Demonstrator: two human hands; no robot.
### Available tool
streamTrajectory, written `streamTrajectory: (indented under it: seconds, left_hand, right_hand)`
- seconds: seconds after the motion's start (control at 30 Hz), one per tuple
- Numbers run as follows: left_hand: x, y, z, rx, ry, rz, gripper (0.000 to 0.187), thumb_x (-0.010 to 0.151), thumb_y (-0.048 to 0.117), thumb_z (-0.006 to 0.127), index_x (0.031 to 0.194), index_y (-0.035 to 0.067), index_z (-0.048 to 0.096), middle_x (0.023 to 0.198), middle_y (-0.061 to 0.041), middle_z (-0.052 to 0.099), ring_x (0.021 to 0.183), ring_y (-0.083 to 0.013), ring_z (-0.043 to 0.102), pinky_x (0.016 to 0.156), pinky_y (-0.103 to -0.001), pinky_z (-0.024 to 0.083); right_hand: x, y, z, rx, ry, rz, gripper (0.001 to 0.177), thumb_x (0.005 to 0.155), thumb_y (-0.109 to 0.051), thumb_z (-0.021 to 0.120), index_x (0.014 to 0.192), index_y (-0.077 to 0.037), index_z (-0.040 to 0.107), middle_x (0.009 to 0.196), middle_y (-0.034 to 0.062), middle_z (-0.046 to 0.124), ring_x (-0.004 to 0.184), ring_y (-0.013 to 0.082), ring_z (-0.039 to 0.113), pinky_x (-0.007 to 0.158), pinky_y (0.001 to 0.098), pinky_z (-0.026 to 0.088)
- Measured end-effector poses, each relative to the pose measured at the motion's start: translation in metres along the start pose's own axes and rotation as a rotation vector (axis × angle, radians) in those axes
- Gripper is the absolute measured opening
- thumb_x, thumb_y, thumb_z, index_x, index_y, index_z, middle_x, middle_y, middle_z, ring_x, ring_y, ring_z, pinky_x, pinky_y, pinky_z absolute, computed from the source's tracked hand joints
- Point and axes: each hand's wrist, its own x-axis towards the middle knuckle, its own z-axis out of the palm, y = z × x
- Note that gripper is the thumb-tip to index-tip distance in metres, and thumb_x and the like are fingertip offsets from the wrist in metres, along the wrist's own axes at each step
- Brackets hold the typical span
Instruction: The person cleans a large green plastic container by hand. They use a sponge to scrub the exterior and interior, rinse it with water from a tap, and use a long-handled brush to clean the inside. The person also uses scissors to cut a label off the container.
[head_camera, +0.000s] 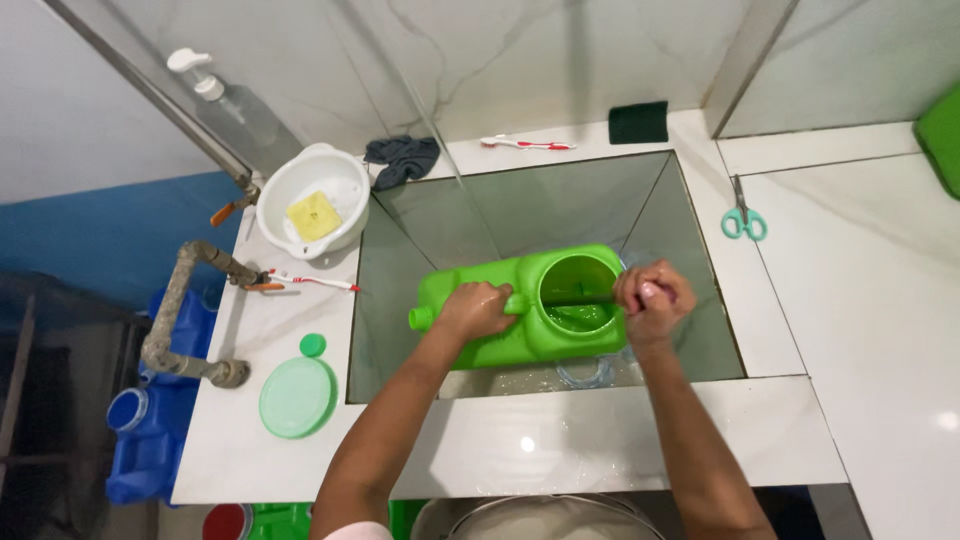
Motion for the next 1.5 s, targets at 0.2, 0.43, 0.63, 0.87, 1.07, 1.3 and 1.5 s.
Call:
streamTrajectory:
  seconds: [0.2,0.43,0.63,0.87,1.07,1.3,1.5]
  left_hand:
    - [0.002,0.007,0.007,-0.057,0.041,-0.082,0.037,0.081,0.037,0.075,0.098,0.005,0.069,0.082,-0.024,0.072,0.078,-0.0452,0.07,0.073,-0.055,0.057]
    - [-0.015,0.005,0.007,-0.073,0.013,-0.164,0.04,0.082,0.038,0.075,0.099,0.002,0.068,0.081,-0.026,0.072,0.078,-0.0464,0.07,0.075,-0.055,0.057]
    - [-0.021,0.002,0.006,-0.168,0.049,-0.236,0.04,0.083,0.035,0.075,0.101,0.001,0.068,0.081,-0.028,0.07,0.077,-0.0465,0.07,0.073,-0.055,0.058]
    - [-0.03,-0.005,0.015,-0.154,0.004,-0.208,0.045,0.081,0.036,0.076,0.107,0.001,0.067,0.078,-0.028,0.07,0.076,-0.0463,0.071,0.074,-0.054,0.058]
    - [-0.024,-0.012,0.014,-0.125,-0.001,-0.181,0.042,0.083,0.038,0.076,0.104,0.002,0.069,0.08,-0.026,0.071,0.078,-0.0456,0.071,0.074,-0.055,0.058]
    - [-0.018,-0.015,0.015,-0.15,0.007,-0.189,0.042,0.081,0.037,0.076,0.104,0.003,0.069,0.08,-0.026,0.071,0.078,-0.0464,0.07,0.073,-0.055,0.057]
    - [-0.021,-0.03,0.018,-0.151,0.02,-0.255,0.045,0.08,0.038,0.076,0.107,0.003,0.069,0.079,-0.027,0.07,0.078,-0.0453,0.071,0.074,-0.054,0.057]
  right_hand:
    - [0.017,-0.025,0.003,-0.098,-0.06,-0.266,0.008,0.095,-0.011,0.059,0.092,-0.004,0.054,0.065,-0.0001,0.047,0.048,0.0078,0.044,0.041,0.0262,0.036]
    - [0.03,0.007,0.043,-0.176,0.012,-0.252,0.015,0.098,-0.01,0.062,0.106,0.0,0.055,0.082,0.0097,0.053,0.058,0.0114,0.047,0.05,0.0279,0.04]
    - [0.035,0.002,0.073,-0.238,0.05,-0.19,0.024,0.1,-0.019,0.062,0.088,0.001,0.055,0.074,0.004,0.051,0.05,0.0095,0.045,0.047,0.0249,0.035]
    - [0.058,0.028,0.094,-0.499,-0.082,-0.165,0.029,0.098,-0.021,0.059,0.082,0.003,0.056,0.066,0.0051,0.054,0.05,0.0125,0.045,0.049,0.0272,0.033]
    - [0.03,0.065,0.11,-0.011,0.008,0.106,0.029,0.101,-0.022,0.055,0.081,-0.002,0.049,0.059,0.0032,0.042,0.05,0.0106,0.041,0.048,0.0266,0.033]
    - [0.05,-0.02,0.087,-0.211,-0.17,-0.296,0.025,0.098,-0.019,0.055,0.085,0.002,0.05,0.065,0.0052,0.041,0.047,0.0115,0.042,0.044,0.0256,0.03]
    - [0.038,-0.074,0.084,0.143,-0.134,-0.208,0.042,0.105,-0.038,0.049,0.091,0.001,0.056,0.059,0.0036,0.047,0.041,0.0103,0.044,0.041,0.0305,0.037]
